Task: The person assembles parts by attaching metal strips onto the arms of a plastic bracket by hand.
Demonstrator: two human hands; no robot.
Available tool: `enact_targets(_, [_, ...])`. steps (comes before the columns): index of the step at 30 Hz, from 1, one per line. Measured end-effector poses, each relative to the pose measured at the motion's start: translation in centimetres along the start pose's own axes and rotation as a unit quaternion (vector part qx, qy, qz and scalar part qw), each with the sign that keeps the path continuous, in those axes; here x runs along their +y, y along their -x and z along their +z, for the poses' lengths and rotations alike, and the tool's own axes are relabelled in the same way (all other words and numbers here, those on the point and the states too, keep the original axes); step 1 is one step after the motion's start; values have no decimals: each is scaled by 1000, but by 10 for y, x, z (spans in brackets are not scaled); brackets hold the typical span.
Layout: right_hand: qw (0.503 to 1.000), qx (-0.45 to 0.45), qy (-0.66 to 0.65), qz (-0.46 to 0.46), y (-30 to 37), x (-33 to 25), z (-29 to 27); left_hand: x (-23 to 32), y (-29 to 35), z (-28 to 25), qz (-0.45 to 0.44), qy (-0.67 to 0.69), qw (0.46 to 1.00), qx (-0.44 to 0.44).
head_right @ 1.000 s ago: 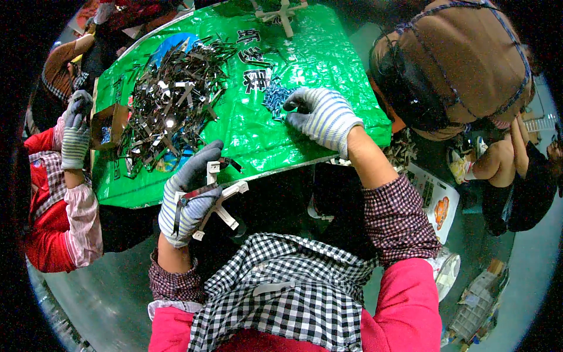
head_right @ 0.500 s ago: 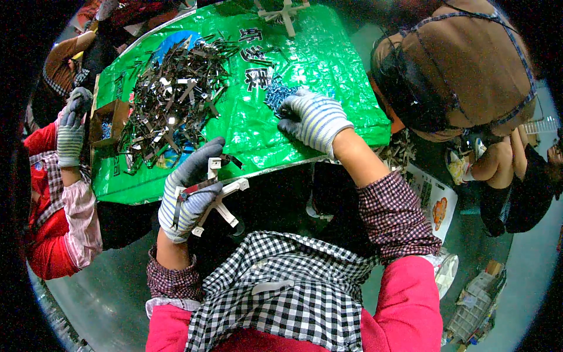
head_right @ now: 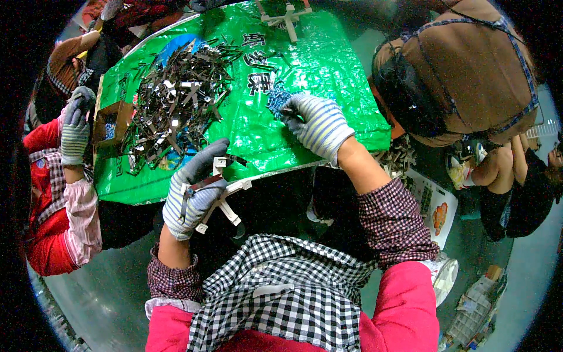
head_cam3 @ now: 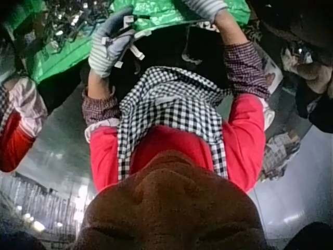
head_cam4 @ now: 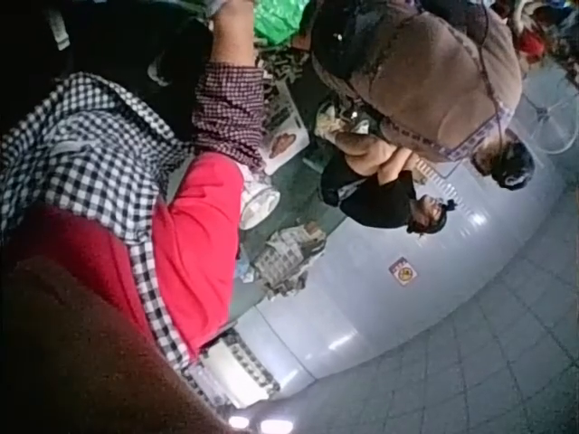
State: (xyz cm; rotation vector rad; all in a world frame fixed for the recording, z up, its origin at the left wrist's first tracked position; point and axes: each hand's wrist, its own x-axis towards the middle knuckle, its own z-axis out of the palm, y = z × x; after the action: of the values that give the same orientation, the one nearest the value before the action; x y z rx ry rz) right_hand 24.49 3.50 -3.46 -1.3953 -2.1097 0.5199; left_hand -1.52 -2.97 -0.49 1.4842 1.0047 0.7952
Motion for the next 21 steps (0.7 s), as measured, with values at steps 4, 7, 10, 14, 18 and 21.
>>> enact_targets(4, [975,-10,-209,76,-2,-10,-3,-1,0,0,-20,32,999,-12])
enact_targets(7, [962,-42,-249,102,-3,-19,-6,0,0,-1,-30,58,998,-17])
enact_targets(10, [949,-68,-285,116,0,-35,-9,1,-2,2,-18,60,998,-19])
enact_targets(14, [905,-175,-367,127,1,-53,-7,4,-3,7,-59,31,997,-40])
enact_targets(18, [895,-231,-359,128,0,-57,0,-3,0,5,27,-46,997,-52])
enact_targets(21, [901,-242,-337,123,3,-55,2,-5,0,7,87,-95,990,-57])
